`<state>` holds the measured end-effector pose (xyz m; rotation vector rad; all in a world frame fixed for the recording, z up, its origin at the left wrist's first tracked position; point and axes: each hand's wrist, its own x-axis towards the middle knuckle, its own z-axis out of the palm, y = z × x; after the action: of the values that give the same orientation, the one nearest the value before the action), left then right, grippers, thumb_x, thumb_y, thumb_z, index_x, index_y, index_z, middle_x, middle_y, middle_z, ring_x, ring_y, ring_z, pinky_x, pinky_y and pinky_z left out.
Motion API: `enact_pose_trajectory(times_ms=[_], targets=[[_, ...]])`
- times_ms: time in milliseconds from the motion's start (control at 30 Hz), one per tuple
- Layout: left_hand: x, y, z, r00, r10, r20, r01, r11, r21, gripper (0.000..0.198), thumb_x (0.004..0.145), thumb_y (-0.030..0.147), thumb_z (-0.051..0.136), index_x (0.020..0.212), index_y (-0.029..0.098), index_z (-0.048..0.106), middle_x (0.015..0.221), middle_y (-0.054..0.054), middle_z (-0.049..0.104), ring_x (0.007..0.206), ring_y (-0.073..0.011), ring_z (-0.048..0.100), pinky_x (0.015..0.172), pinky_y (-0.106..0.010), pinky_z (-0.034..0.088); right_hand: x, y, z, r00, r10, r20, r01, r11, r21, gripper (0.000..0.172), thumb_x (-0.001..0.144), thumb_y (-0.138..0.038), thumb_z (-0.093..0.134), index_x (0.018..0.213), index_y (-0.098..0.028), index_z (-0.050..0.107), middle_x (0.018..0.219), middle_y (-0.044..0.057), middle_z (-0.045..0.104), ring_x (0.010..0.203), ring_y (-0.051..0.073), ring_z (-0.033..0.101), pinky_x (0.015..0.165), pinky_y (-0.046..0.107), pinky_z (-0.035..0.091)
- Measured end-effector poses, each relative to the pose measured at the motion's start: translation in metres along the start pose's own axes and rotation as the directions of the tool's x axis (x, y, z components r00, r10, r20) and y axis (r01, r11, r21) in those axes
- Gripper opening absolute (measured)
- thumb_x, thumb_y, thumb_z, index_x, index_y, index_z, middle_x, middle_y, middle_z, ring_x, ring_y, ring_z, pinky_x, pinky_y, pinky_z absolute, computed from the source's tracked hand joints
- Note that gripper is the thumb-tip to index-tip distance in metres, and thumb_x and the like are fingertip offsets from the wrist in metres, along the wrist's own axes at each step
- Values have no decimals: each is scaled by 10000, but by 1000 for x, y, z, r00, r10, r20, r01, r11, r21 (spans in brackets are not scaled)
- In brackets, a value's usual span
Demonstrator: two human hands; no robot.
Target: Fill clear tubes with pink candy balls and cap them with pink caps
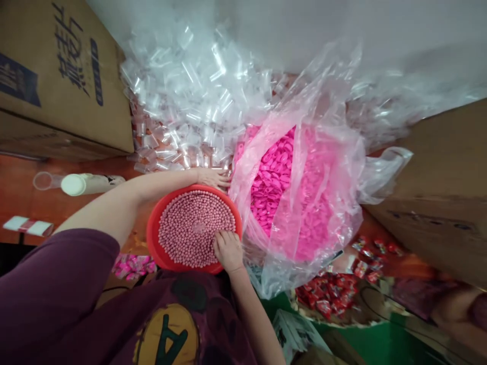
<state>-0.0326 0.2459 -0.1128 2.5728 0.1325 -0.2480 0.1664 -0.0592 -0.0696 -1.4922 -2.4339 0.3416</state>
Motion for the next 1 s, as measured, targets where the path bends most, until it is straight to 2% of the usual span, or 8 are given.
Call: enact_pose_trajectory(times_ms=[200,300,467,567,667,800,900,1000], targets=[[-50,-10,21,987,-79,-142,97,987,127,291,1015,247,633,1219,173,827,1620,-219,650,1564,-380,594,1354,-703,372,-4,1,1,999,14,-38,-12,998,59,187,1040,-164,659,1186,-182,774,1088,61,836,991,224,716,937,385,522],[-72,-14,8,962,-210,-176,233,965,123,258,1020,340,666,1166,217,839,1474,-203,751,1477,-348,675,1340,-650,427,-4,1,1,999,8,-49,-3,995,97,195,1033,-165,662,1191,-187,775,1080,67,837,973,228,725,899,396,538],[-20,-24,-46,840,-382,-385,444,893,81,487,1017,323,685,1494,227,693,1749,-189,522,1710,-425,369,1373,-803,189,-3,0,1,1000,-1,-1,1,994,111,213,1030,-163,665,1201,-204,784,1077,67,842,963,229,732,871,411,535],[8,-32,-61,792,-492,-361,541,840,41,789,903,380,860,1616,177,590,1855,-209,328,1751,-523,168,1354,-857,61,-2,0,1,999,-2,34,-1,995,97,203,1046,-173,651,1187,-194,796,1054,72,841,942,227,720,866,401,507],[-7,-34,-48,770,-580,-267,608,793,29,644,887,289,849,1501,193,680,1854,-157,351,1742,-506,204,1378,-811,83,-1,-1,4,999,0,48,-5,996,94,207,1072,-195,635,1199,-180,798,1066,87,841,981,233,715,886,402,481],[-66,-16,-20,748,-625,-222,635,772,-33,276,1029,210,619,1269,194,756,1765,-100,498,1669,-386,400,1407,-708,168,0,1,8,1000,-21,-13,23,991,130,205,1075,-196,634,1197,-156,794,1064,97,835,989,235,703,908,403,468],[-105,-2,-6,615,-748,-251,726,661,-189,233,1061,238,586,1228,184,739,1718,-110,540,1639,-345,421,1391,-646,265,1,4,9,999,-37,-18,39,988,148,219,1069,-180,623,1205,-166,794,1054,95,833,974,234,700,884,405,450],[-137,13,4,409,-844,-346,797,515,-315,286,1095,348,565,1296,204,707,1716,-124,529,1629,-356,421,1356,-628,341,2,5,10,1000,-22,22,18,989,144,230,1066,-179,606,1194,-183,797,1033,89,831,954,239,693,853,413,430]])
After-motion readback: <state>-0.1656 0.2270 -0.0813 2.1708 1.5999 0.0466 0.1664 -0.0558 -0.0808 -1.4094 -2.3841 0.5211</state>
